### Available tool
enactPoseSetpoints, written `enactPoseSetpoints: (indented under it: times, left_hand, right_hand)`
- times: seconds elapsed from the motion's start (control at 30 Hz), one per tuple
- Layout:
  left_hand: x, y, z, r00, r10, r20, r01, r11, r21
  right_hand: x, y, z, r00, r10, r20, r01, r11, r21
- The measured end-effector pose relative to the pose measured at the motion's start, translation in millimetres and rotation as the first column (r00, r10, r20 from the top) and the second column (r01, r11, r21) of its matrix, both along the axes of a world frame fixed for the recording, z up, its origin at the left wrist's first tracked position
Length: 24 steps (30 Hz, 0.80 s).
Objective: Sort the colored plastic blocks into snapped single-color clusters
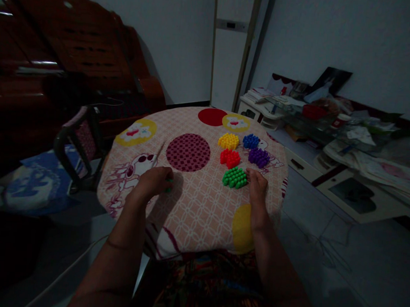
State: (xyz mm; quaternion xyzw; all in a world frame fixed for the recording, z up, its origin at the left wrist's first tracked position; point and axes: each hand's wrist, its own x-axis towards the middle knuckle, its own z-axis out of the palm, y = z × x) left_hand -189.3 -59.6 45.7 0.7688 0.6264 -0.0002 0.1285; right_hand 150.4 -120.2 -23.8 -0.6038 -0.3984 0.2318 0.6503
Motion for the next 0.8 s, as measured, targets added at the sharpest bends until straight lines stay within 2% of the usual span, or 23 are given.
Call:
enactPoseSetpoints:
  times: [0.23,0.37,0.47,0.6,0.7,0.8]
  left_hand:
    - [-1,1,-4.7,1.000,-0.019,-0.001,0.019,1.000,0.006]
    - [6,0,-7.1,0.983,-0.019,0.182,0.015,1.000,0.027]
    - [21,1,-11.5,0.911,-0.097,0.400,0.076,0.995,0.066]
    - [48,-1,-17.3,0.740,-0.217,0.637,0.173,0.976,0.131]
    - [67,-6,-21.0,0.632,-0.287,0.720,0.240,0.956,0.170]
    - [78,-11,-25.1,0.608,-0.353,0.711,0.306,0.931,0.200]
  right_hand:
    - [1,1,-2.5,1.000,0.016,-0.002,-0.016,1.000,0.018]
    - [1,1,-3.0,1.000,0.020,-0.020,-0.020,1.000,0.020]
    - [2,1,-3.9,1.000,0.019,-0.005,-0.019,1.000,0.007]
    - [3,1,-4.5,1.000,0.007,0.025,-0.007,1.000,0.002]
    - [2,1,-3.6,1.000,0.012,0.025,-0.012,1.000,0.007]
    - [1,1,-2.8,1.000,0.019,0.019,-0.019,1.000,0.012]
